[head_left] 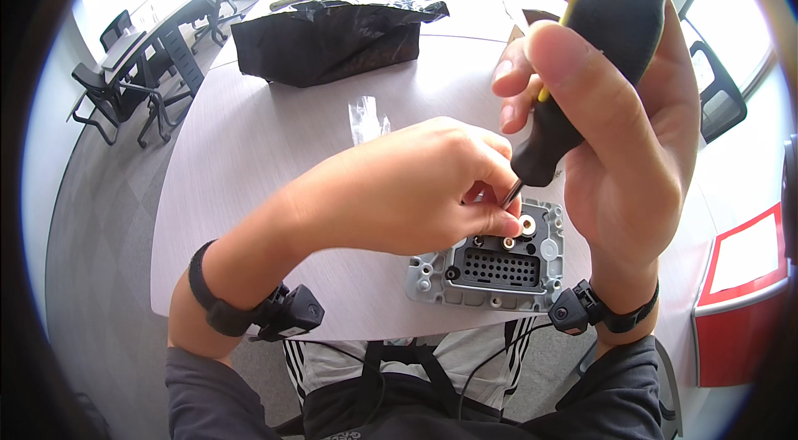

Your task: The person unscrews multiple small screws from a grey mechanical base using a screwdriver, places the screws on the table, and then separates the black internal component from the grey housing before using the screwdriver on the side of the black component.

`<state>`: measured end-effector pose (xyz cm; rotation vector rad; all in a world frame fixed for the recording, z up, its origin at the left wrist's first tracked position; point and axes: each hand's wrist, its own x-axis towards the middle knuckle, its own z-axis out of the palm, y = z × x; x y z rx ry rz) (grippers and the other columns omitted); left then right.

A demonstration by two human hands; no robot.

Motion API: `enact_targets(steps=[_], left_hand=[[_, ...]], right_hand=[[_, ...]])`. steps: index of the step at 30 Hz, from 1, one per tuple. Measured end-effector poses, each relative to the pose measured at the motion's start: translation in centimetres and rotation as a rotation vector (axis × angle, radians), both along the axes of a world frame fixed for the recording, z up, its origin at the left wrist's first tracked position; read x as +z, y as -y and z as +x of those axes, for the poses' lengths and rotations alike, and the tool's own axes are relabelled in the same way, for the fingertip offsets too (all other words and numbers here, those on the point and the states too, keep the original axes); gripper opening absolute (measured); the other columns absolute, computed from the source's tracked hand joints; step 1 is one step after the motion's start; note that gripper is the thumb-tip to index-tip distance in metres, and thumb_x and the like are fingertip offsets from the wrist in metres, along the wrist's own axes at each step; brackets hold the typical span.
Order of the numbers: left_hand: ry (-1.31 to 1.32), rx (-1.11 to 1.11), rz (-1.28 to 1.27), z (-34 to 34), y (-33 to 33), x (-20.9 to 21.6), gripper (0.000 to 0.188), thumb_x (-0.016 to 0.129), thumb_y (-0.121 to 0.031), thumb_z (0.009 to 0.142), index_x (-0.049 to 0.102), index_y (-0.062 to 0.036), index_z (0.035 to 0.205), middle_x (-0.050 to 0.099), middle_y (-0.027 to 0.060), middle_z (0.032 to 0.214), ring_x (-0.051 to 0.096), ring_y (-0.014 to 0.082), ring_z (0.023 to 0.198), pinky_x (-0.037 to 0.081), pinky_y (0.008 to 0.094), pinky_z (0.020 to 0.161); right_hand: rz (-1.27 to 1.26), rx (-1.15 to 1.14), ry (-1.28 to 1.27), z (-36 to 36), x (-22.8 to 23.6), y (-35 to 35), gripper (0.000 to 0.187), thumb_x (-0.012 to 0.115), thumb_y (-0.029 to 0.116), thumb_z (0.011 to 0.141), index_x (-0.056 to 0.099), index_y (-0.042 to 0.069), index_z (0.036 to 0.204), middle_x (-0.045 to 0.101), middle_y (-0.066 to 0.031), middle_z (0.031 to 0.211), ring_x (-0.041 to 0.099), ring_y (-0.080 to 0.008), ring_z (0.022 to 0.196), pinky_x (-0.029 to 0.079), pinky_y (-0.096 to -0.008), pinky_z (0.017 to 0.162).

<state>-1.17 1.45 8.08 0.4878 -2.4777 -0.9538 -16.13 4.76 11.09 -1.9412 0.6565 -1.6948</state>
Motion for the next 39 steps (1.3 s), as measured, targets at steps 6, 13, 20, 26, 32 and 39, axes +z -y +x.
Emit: enact_targets(steps=[6,13,20,26,32,39], left_hand=[[-0.029,0.222,-0.234,-0.2,-1.0,-0.5,0.030,0.077,-0.033,0.073,0.068,-0.0049,0.076,0.064,0.0059,0.075,0.059,0.0197,0.069,0.045,0.0320,0.067],[-0.018,0.165,-0.169,-0.3,-0.3,-0.7,0.038,0.075,-0.033,0.073,0.063,0.0026,0.068,0.059,0.0157,0.071,0.058,0.0276,0.065,0.045,0.0342,0.061],[-0.090,0.063,0.099,0.0,0.3,-1.1,0.043,0.075,-0.039,0.072,0.062,0.0020,0.066,0.057,0.0121,0.059,0.058,0.0280,0.060,0.046,0.0370,0.061],[0.014,0.186,-0.208,-0.4,-1.0,-0.3,0.039,0.077,-0.036,0.071,0.064,-0.0011,0.081,0.060,0.0122,0.075,0.058,0.0234,0.065,0.046,0.0342,0.062],[0.062,0.099,0.143,0.0,0.0,0.4,0.042,0.084,-0.032,0.065,0.067,-0.0050,0.093,0.066,0.0063,0.082,0.052,0.0139,0.064,0.044,0.0269,0.059],[0.112,0.174,-0.006,0.1,-0.7,1.1,0.043,0.083,-0.033,0.066,0.067,-0.0032,0.093,0.067,0.0057,0.084,0.062,0.0149,0.076,0.048,0.0283,0.066]], right_hand=[[0.002,0.002,0.007,-0.8,0.0,-0.6,0.049,0.062,0.021,0.086,0.043,-0.003,0.123,0.051,-0.0148,0.105,0.061,-0.0190,0.076,0.051,-0.0277,0.059],[0.000,-0.007,0.016,-0.7,-0.2,-0.9,0.048,0.062,0.021,0.086,0.043,-0.003,0.123,0.051,-0.0145,0.104,0.061,-0.0188,0.076,0.050,-0.0276,0.058],[-0.005,-0.011,0.030,-0.1,-0.1,-0.4,0.047,0.062,0.020,0.086,0.044,-0.003,0.122,0.051,-0.0142,0.103,0.061,-0.0186,0.075,0.050,-0.0274,0.058],[-0.005,-0.011,0.038,-0.6,0.0,-0.7,0.046,0.062,0.020,0.086,0.044,-0.003,0.121,0.051,-0.0140,0.102,0.060,-0.0184,0.075,0.050,-0.0273,0.058],[-0.004,-0.020,0.047,-0.7,0.1,-0.2,0.045,0.062,0.020,0.086,0.044,-0.002,0.120,0.051,-0.0137,0.101,0.060,-0.0183,0.075,0.050,-0.0272,0.058],[-0.002,-0.024,0.062,-1.2,-0.2,-0.9,0.044,0.062,0.020,0.086,0.044,-0.002,0.120,0.051,-0.0135,0.101,0.060,-0.0181,0.074,0.050,-0.0271,0.058]])
